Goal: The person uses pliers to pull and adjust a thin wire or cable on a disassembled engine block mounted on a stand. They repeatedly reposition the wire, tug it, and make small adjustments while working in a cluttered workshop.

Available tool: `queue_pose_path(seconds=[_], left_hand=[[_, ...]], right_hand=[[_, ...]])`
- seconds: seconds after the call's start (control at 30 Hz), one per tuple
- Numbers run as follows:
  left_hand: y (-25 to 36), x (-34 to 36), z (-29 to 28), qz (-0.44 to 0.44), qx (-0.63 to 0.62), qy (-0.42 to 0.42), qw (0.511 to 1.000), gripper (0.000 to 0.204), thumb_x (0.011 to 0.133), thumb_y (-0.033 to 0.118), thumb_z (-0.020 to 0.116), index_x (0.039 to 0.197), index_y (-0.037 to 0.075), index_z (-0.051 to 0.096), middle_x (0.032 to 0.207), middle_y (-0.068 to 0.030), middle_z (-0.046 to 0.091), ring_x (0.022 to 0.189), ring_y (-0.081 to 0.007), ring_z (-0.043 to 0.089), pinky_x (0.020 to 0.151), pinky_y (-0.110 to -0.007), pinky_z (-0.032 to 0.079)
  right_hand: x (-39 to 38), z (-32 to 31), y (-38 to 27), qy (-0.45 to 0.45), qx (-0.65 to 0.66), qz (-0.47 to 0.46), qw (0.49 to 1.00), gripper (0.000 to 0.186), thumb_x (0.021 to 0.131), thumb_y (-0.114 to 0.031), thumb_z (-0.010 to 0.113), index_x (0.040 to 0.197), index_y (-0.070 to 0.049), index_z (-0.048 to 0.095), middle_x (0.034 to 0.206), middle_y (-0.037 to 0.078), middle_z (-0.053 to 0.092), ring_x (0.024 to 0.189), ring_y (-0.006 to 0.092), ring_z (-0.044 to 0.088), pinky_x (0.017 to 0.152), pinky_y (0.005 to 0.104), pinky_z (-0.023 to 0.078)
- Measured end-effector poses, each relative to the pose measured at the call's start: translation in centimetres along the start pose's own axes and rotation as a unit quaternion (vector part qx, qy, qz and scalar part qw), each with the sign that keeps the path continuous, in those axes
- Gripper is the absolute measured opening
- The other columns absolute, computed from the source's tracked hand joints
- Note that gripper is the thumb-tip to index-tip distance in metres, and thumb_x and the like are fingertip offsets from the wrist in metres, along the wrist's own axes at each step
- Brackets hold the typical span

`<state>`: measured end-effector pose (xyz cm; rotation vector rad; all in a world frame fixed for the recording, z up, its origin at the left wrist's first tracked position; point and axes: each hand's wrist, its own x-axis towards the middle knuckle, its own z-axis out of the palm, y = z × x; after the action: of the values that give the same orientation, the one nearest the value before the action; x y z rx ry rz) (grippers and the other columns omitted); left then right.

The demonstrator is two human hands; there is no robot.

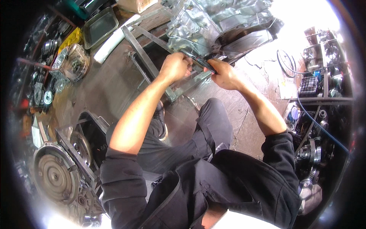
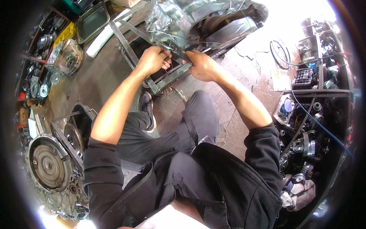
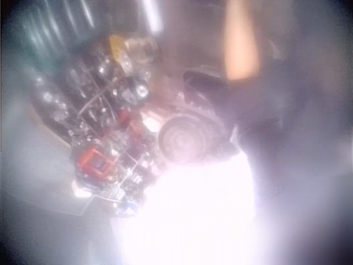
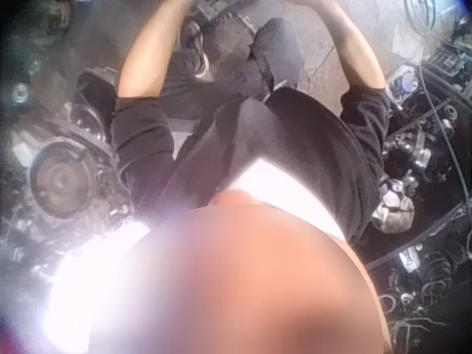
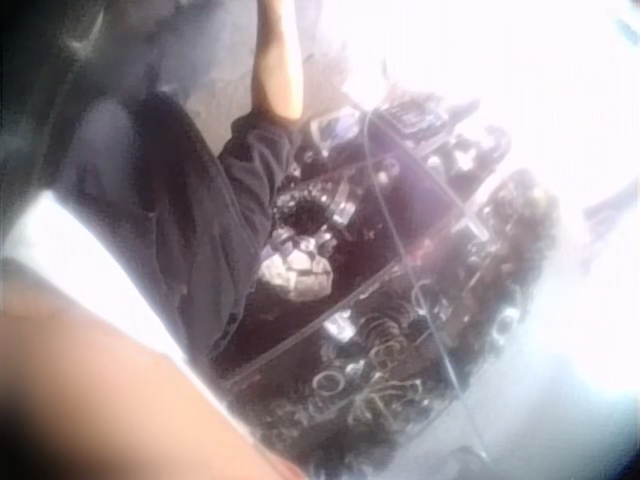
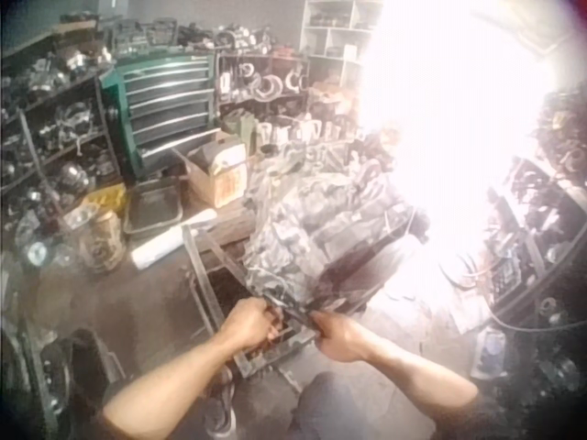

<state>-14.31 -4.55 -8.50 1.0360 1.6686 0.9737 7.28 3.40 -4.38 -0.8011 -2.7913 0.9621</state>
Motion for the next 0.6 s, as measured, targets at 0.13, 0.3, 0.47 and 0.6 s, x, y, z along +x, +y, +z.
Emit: queue_pose_path(seconds=[0.13,0.3,0.47,0.6], left_hand=[[0.6,-0.5,-0.1,-0.004,-0.002,-0.007,1.0,0.024,0.104,0.012,0.055,0.097,-0.008,0.066,0.077,-0.0116,0.07,0.065,-0.0177,0.071,0.059,-0.031,0.058],[0.9,-0.8,-0.1,0.017,0.049,0.001,0.999,0.023,0.103,0.009,0.055,0.096,-0.008,0.067,0.075,-0.0109,0.07,0.065,-0.0171,0.07,0.058,-0.031,0.057],[0.8,-0.7,-0.3,0.055,0.199,0.029,0.978,0.023,0.096,0.014,0.061,0.091,-0.006,0.072,0.074,-0.015,0.071,0.066,-0.0217,0.072,0.062,-0.037,0.058],[4.0,-3.6,-2.1,0.137,0.459,0.034,0.877,0.019,0.077,0.017,0.065,0.08,0.002,0.076,0.08,-0.0246,0.071,0.08,-0.0413,0.073,0.073,-0.051,0.058]], right_hand=[[0.1,0.4,0.2,0.018,-0.002,0.01,1.0,0.04,0.081,-0.008,0.06,0.12,0.001,0.058,0.107,0.028,0.066,0.108,0.0453,0.063,0.093,0.0482,0.049],[0.6,1.2,0.4,0.056,0.016,0.101,0.993,0.04,0.087,-0.021,0.072,0.118,0.002,0.06,0.1,0.027,0.07,0.099,0.0453,0.069,0.085,0.049,0.053],[1.3,2.2,1.5,-0.031,0.005,0.135,0.99,0.039,0.09,-0.033,0.073,0.11,0.0,0.068,0.095,0.026,0.071,0.096,0.0433,0.07,0.082,0.0479,0.053],[0.9,4.2,2.0,0.015,-0.037,0.102,0.994,0.052,0.093,-0.041,0.07,0.126,-0.002,0.065,0.097,0.027,0.071,0.096,0.0421,0.07,0.08,0.048,0.053]])
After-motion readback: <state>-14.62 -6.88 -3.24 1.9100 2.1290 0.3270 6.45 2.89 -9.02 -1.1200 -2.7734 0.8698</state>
